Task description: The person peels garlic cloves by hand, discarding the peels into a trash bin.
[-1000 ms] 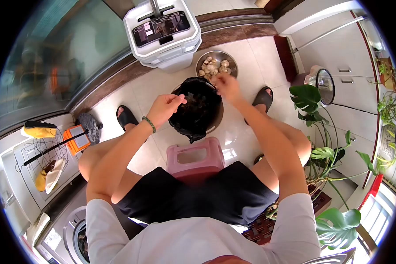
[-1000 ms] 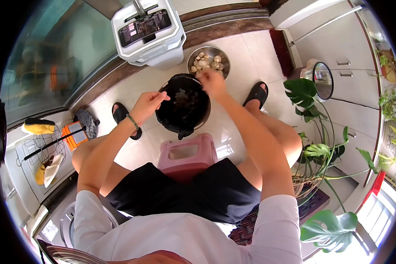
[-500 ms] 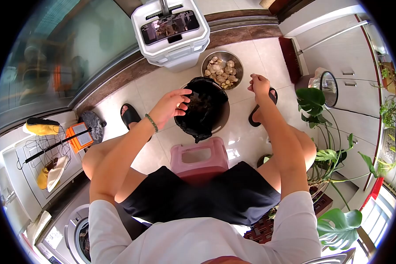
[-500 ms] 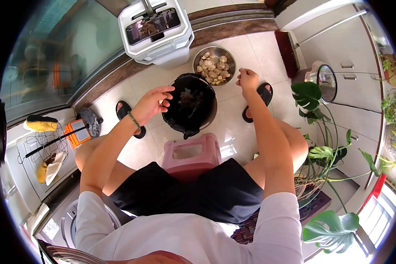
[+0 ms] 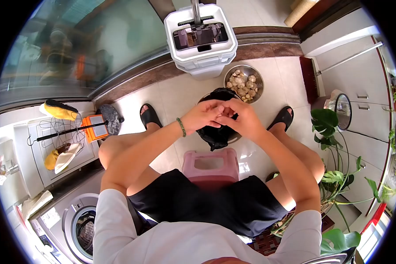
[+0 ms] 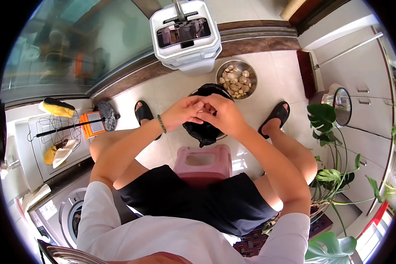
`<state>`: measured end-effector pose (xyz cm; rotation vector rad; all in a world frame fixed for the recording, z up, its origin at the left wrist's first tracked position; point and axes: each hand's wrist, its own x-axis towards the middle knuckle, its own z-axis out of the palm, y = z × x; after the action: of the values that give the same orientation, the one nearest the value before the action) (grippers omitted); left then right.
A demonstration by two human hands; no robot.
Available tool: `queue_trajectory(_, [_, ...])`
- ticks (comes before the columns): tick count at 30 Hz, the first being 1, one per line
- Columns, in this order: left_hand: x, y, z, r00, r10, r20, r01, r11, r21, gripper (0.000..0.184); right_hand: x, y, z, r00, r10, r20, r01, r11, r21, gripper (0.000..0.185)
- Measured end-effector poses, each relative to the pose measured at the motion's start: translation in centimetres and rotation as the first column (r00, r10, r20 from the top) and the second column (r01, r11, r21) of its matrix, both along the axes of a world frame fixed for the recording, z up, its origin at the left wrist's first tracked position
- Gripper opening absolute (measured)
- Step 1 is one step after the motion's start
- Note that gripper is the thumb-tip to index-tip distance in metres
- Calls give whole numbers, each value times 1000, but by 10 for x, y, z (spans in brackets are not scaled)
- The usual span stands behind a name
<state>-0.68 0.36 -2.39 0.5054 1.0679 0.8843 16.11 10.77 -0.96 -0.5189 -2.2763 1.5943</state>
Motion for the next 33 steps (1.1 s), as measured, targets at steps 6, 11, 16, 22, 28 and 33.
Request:
queue_trajectory(6, [-3, 1, -6, 996, -25, -89, 26, 1000, 14, 43, -2, 7, -1, 998, 7, 65, -11, 998, 69, 11])
queue_trajectory(11, [-6, 1, -6, 994, 57, -95, -52, 997, 55, 41, -3, 17, -7, 999, -32, -10, 34, 967, 251, 7])
queue_trajectory(16, [-7, 0, -10, 987, 115, -110, -105, 990, 89, 33, -4, 15, 3, 993, -15, 120, -42, 887, 460, 7])
queue_trajectory(22, [-2, -3, -16, 978, 168, -121, -138, 964, 228, 29, -4, 13, -2, 981, -6, 193, -93, 862, 499, 11])
queue_trajectory(28, [3, -6, -15, 982, 180, -64, -169, 974, 152, 25, -11, 9, -1, 990, -33, 140, -38, 879, 475, 12])
queue_trajectory(33, [-6, -9, -24, 971, 36, -235, 16, 976, 217, 30, -11, 1, -16, 995, -13, 98, -33, 888, 459, 13])
